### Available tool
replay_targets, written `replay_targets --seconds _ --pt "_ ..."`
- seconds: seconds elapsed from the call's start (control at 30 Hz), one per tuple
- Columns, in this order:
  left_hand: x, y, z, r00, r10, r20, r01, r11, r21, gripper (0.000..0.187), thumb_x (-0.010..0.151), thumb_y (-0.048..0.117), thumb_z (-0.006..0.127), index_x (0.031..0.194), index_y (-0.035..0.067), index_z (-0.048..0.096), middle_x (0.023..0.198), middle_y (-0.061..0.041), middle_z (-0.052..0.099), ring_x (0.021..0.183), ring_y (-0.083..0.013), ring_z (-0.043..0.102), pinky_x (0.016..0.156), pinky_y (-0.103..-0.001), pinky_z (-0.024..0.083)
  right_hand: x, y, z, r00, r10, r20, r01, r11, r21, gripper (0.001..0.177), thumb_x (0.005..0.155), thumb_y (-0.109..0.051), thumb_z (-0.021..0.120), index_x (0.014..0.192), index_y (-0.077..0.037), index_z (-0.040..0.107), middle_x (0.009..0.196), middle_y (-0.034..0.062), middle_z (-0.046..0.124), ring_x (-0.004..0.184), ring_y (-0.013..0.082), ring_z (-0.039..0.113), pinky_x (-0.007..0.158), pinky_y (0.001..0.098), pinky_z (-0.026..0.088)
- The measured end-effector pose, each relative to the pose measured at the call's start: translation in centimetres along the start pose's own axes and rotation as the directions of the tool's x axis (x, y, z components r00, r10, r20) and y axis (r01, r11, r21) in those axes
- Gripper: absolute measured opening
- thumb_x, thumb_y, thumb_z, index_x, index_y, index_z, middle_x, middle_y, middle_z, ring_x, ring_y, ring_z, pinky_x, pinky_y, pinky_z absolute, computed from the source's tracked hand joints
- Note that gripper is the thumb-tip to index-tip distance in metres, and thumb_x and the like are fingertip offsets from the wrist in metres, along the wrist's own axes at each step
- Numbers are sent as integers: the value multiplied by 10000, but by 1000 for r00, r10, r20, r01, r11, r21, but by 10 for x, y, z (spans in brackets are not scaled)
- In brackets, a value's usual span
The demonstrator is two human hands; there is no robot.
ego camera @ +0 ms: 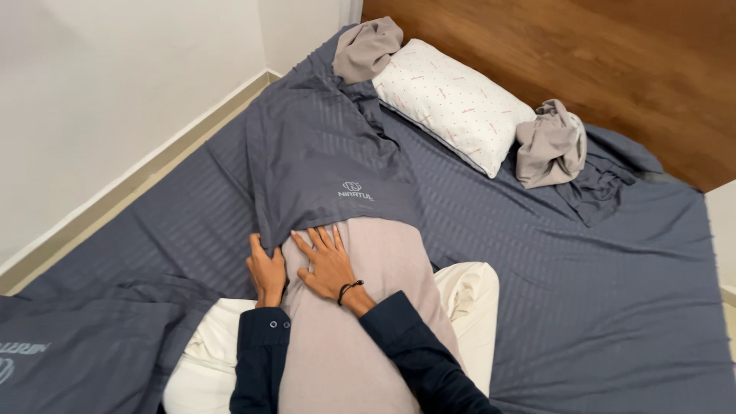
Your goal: The person sits on a bed and puts a dark blue pillowcase onto a light-colored pillow. They align the corners, pull the fabric over the pillow, and smooth the surface to fit the case properly.
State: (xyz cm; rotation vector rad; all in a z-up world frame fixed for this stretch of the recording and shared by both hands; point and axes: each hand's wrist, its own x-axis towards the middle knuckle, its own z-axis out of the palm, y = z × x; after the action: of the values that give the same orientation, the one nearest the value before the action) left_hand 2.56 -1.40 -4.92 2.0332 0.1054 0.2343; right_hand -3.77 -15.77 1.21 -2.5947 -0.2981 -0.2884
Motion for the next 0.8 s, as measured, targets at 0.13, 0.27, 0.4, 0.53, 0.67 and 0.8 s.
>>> replay_targets --seconds 0.13,0.27,0.4,0.53,0.67,0.8 --pt "-8 2 -22 981 178 -75 -164 973 165 597 810 60 722 1361 10 495 1146 -291 669 1079 -441 639 922 -510 476 -1 0 -5 995 -27 100 22 999 46 689 839 -355 648 1492 -164 542 1575 222 427 1544 386 265 1287 557 56" --pt "-12 12 -20 813 559 -162 -519 823 233 597 820 6 717 1393 0 553 1327 -252 634 1240 -398 576 1035 -487 456 -18 -5 -16 997 -41 -61 40 999 -30 604 856 -372 657 1418 -157 609 1608 209 434 1571 393 277 1290 600 54" --pt "-11 5 -13 802 591 -86 -570 801 184 320 914 -33 696 1223 45 727 1211 -120 736 1136 -311 681 1004 -388 538 -28 -9 -14 994 -61 -86 51 992 -114 669 850 -432 655 1456 -156 590 1591 263 386 1534 457 229 1205 675 9" --pt "-13 1 -9 812 558 -170 -553 829 82 160 909 -11 695 1053 19 758 1031 -106 752 934 -287 727 829 -353 574 -14 -2 -6 999 -7 32 9 999 -48 740 824 -493 657 1475 -153 562 1575 264 371 1520 461 204 1198 683 -5" --pt "-15 3 -11 879 473 -50 -464 876 128 109 880 10 708 980 7 750 954 -119 739 855 -299 721 759 -366 568 -8 18 -18 994 -53 98 35 984 172 703 777 -394 752 1422 -152 613 1544 234 451 1503 426 268 1195 642 36" --pt "-17 2 -14 890 455 -21 -449 884 127 99 883 30 706 974 6 737 966 -109 742 845 -296 722 748 -371 567 -31 69 -48 950 272 -156 -152 834 530 512 801 -244 726 1303 -150 695 1346 107 701 1314 297 624 1146 419 455"
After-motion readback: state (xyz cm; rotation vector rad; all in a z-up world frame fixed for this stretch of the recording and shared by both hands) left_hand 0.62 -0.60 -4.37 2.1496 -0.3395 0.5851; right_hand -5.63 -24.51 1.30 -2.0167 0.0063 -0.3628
